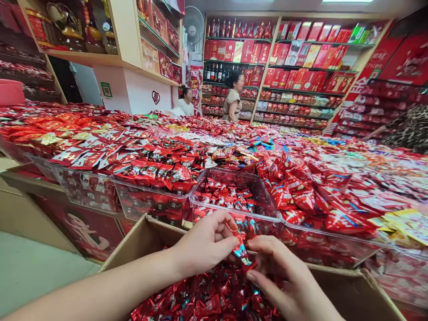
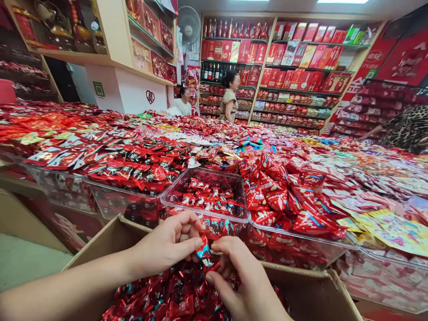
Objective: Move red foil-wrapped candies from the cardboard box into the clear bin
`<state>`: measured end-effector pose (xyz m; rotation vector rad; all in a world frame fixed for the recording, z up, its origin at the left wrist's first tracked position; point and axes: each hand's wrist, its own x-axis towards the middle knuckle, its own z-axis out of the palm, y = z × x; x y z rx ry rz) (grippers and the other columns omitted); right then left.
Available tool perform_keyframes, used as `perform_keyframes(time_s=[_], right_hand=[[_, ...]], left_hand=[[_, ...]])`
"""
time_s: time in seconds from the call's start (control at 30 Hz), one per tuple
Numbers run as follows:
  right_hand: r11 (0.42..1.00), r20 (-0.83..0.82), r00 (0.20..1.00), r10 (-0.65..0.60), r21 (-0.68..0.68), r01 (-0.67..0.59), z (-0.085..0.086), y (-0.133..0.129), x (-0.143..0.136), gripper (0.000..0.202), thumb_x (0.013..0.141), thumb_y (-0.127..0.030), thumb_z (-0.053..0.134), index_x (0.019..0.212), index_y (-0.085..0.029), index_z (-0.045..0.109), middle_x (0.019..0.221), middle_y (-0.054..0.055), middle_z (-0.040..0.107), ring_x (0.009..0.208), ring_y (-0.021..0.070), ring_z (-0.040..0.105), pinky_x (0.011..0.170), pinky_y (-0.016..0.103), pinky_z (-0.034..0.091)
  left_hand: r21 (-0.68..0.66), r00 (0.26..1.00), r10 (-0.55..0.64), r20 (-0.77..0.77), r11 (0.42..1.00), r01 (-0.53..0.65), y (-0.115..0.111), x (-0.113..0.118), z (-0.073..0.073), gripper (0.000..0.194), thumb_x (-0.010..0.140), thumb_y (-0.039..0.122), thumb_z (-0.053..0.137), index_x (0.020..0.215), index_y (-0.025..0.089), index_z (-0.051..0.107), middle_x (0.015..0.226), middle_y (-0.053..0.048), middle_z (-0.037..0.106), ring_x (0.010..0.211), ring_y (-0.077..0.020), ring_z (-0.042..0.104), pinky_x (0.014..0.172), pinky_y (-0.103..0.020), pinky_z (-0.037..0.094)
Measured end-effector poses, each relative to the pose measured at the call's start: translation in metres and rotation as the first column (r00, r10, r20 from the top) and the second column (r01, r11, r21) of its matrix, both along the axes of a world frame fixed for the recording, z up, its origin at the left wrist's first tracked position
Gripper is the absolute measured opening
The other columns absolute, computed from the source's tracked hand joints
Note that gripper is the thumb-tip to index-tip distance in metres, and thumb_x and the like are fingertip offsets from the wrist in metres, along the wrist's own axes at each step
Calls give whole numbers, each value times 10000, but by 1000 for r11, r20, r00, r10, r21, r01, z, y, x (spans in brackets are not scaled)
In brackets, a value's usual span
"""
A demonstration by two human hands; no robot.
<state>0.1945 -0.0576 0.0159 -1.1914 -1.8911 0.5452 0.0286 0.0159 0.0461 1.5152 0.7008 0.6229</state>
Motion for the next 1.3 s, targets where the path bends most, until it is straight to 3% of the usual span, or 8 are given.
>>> perform_keyframes(time_s=[0.1,0.23,0.37,0.47,0.63,0.8,0.97,1.3], right_hand=[[966,234,971,38,242,-96,2,0,2,289,750,-106,504,1022,-185,446,1091,102,408,971,168,461,780,238,447],[907,331,943,40,384,-173,2,-1,6,245,785,-57,436,1013,-144,458,1022,110,467,973,154,466,778,211,453],[831,351,930,-111,546,-107,13,-3,12,201,786,-69,454,972,-143,479,953,92,520,894,144,508,737,216,471],[808,402,879,-258,588,-31,41,5,10,143,789,-102,466,908,-179,483,941,73,526,867,146,516,733,240,463],[892,636,672,-381,444,86,90,62,-12,126,814,-124,385,758,-128,498,835,90,520,707,149,524,613,253,442],[965,880,395,-262,248,86,91,138,-23,129,777,-46,429,788,-73,555,827,108,546,796,175,523,675,267,425],[973,931,315,-181,124,192,70,174,-13,181,821,-238,481,909,-91,539,900,60,551,801,151,537,704,327,446],[956,949,310,-54,-41,291,47,184,-6,207,831,-260,463,976,-122,518,952,54,537,802,149,537,683,322,460]], left_hand=[[-40,1000,-1,-17,999,0,1,0,-1,168,697,246,515,771,165,388,599,42,486,499,-72,510,495,-202,392],[-52,999,-10,-45,999,8,1,1,-1,177,710,277,498,780,165,380,580,38,499,488,-75,517,468,-186,378],[-8,998,3,-68,1000,-3,2,3,-3,162,753,281,406,871,174,380,644,20,520,492,-83,528,415,-170,349],[23,993,-36,-115,999,39,2,2,-6,131,724,219,414,843,164,398,652,16,525,495,-76,517,408,-160,333],[168,973,-90,-214,978,127,2,-1,-7,133,720,244,430,805,146,459,519,39,482,510,-82,497,469,-178,345],[212,959,-106,-264,963,165,0,-5,-3,174,719,259,435,838,140,478,544,27,502,525,-91,489,490,-192,349],[317,938,-106,-329,924,215,0,-9,-1,173,723,266,429,826,151,505,586,15,521,533,-89,461,488,-189,329],[354,912,-144,-384,889,290,5,-10,-3,179,729,251,416,838,155,521,581,29,466,517,-73,394,475,-172,307]])
